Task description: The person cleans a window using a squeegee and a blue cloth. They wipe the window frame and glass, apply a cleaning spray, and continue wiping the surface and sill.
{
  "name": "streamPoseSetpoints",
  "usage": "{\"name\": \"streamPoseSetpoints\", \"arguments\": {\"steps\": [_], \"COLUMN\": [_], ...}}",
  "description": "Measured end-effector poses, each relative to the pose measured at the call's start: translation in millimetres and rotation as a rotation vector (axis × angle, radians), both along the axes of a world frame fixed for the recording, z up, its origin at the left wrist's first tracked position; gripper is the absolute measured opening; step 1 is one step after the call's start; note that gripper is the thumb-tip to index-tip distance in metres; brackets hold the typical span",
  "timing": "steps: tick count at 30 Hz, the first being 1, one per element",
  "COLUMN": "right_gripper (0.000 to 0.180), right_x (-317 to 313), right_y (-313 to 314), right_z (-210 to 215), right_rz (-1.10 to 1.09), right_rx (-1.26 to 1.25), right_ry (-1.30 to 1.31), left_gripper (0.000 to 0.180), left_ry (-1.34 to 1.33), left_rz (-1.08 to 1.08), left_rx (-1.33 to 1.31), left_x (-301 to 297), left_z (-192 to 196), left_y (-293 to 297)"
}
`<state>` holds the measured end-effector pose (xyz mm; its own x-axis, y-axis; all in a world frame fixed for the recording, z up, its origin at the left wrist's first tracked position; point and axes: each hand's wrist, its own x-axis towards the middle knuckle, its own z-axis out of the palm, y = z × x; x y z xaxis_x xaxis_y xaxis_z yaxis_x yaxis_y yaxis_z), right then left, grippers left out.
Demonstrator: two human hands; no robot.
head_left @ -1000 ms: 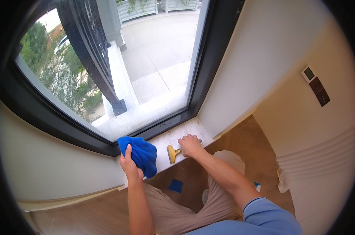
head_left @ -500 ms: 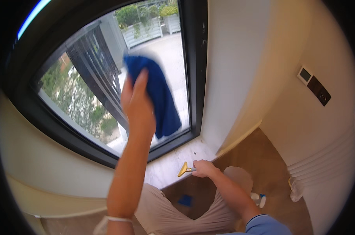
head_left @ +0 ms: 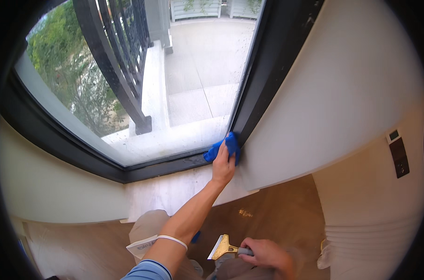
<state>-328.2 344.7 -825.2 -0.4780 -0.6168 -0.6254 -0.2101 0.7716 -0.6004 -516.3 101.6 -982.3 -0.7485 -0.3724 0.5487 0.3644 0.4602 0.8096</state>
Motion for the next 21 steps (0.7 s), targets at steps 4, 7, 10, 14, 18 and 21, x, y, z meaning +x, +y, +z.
{"name": "streamPoseSetpoints", "arguments": {"steps": [4, 7, 10, 14, 18, 21], "right_gripper": [0.039, 0.038, 0.035, 0.035, 0.038, 0.039], "right_x": [-1.0, -2.4, -13.0, -9.7, -16.5, -15.5], "right_y": [4.2, 2.8, -1.9, -6.2, -16.4, -23.4], "right_z": [4.0, -3.0, 9.6, 6.4, 21.6, 30.5], "right_rz": [-0.01, -0.008, -0.011, -0.004, 0.013, 0.014], "right_rx": [-0.012, -0.046, 0.001, 0.022, 0.038, 0.072], "right_ry": [0.026, 0.07, 0.053, 0.048, -0.001, -0.004], "left_gripper": [0.045, 0.029, 0.025, 0.035, 0.058, 0.073], "left_ry": [-0.322, -0.55, -0.573, -0.348, -0.637, -0.724], "left_rz": [0.065, -0.008, 0.0, 0.038, -0.027, -0.042], "left_rx": [-0.076, -0.224, -0.115, 0.482, 1.091, 1.118], "left_x": [-1.6, -24.2, -31.6, -25.3, -32.8, -38.7], "left_z": [-51.9, -21.1, 35.0, 109.2, 181.5, 195.7], "left_y": [-12.0, -50.0, -50.8, -41.5, -22.5, -23.7]}}
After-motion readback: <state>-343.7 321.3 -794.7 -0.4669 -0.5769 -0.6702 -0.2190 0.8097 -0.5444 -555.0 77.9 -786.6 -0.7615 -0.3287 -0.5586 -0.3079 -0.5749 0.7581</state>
